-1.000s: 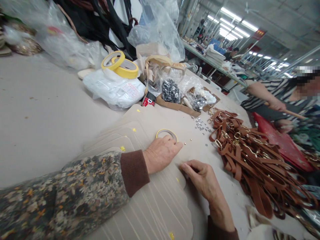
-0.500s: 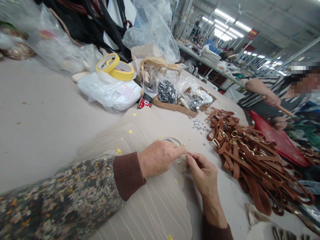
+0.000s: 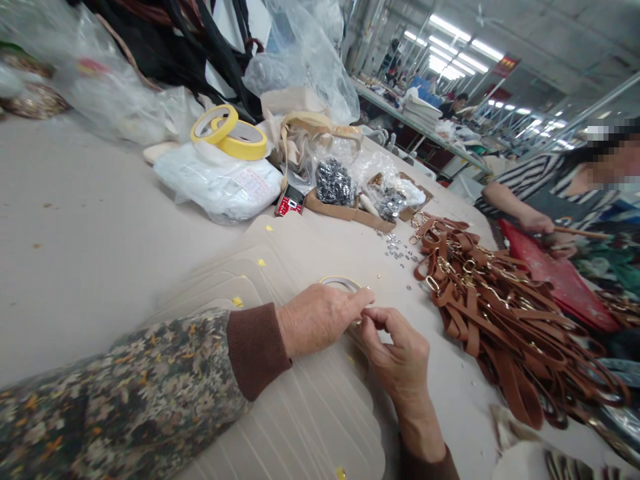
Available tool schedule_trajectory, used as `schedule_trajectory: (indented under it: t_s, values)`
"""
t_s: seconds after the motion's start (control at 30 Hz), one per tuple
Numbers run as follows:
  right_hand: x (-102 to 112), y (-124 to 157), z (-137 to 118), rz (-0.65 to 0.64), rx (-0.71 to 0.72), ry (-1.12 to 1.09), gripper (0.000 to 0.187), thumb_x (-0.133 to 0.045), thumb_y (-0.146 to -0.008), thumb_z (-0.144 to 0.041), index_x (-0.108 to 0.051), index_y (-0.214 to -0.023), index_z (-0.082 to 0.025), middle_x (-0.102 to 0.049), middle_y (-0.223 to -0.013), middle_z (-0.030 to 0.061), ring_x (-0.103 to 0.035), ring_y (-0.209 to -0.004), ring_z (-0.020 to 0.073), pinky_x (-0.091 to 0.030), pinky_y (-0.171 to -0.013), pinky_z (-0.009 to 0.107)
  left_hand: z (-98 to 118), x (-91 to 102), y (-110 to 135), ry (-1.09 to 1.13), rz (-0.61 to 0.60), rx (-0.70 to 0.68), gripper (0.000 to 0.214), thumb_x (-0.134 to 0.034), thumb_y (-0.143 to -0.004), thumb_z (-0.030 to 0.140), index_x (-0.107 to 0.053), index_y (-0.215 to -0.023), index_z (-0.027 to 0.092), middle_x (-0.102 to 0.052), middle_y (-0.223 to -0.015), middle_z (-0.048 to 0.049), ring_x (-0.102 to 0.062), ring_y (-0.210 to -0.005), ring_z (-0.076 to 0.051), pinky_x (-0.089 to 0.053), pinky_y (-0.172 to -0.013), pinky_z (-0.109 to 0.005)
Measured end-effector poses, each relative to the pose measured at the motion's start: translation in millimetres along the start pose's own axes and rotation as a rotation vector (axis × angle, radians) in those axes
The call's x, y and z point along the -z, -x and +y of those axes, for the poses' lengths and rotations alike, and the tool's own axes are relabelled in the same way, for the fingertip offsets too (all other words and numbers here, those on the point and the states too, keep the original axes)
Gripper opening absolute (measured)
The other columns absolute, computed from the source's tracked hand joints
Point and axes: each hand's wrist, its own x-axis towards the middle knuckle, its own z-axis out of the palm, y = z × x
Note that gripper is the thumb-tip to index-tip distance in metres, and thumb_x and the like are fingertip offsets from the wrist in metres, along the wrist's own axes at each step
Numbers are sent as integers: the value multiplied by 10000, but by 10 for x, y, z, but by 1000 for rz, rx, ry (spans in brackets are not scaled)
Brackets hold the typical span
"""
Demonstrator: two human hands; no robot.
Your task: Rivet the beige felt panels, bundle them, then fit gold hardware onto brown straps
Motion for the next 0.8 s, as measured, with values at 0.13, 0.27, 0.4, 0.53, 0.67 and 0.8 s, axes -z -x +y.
schedule_trajectory:
  t_s: [0.13, 0.27, 0.4, 0.53, 0.67, 0.8]
  values:
    - [-26, 20, -12, 46, 6, 92, 75, -583, -843, -116, -641, -833, -162, -644, -662, -16, -590, -557, 83, -460, -582, 185, 4, 38, -13, 39, -38, 42, 39, -521, -931, 163, -499, -959, 178, -673, -804, -6, -660, -733, -185, -392, -550, -265]
    - [-26, 21, -76, 47, -134, 9, 75, -596, -826, -159, -668, -814, -174, -657, -653, -20, -578, -533, 84, -461, -566, 193, -7, 49, -26, 37, -38, 49, 67, -524, -904, 119, -519, -888, 184, -651, -827, -10, -631, -761, -182, -422, -614, -269]
    - [-29, -25, -116, -32, -595, -349, 161, -629, -814, -315, -656, -732, -178, -610, -529, -30, -539, -449, 103, -439, -467, 212, 14, 61, -21, 18, 13, -1, 85, -483, -910, 123, -532, -872, 181, -616, -810, -18, -589, -745, -174, -435, -638, -273]
    - [17, -43, 21, -42, -934, -602, 290, -720, -720, -422, -606, -634, -170, -560, -480, -31, -503, -406, 101, -419, -424, 218, 40, 56, -10, 18, 65, -55, 110, -446, -924, 123, -545, -905, 168, -622, -832, -31, -592, -778, -177, -449, -665, -279]
    - [95, 14, 165, -308, -1036, -628, 379, -770, -682, -499, -676, -738, -136, -619, -575, 4, -539, -450, 105, -452, -455, 223, 35, 41, -13, -61, -47, 58, 112, -452, -954, 144, -559, -930, 166, -646, -832, -36, -601, -759, -191, -443, -629, -291]
    - [101, 65, 160, -389, -1019, -507, 416, -749, -684, -546, -685, -752, -141, -602, -577, -6, -533, -473, 107, -457, -471, 224, 37, 57, -21, -121, -177, 83, 149, -441, -960, 130, -583, -923, 155, -655, -897, -70, -598, -853, -230, -462, -677, -327]
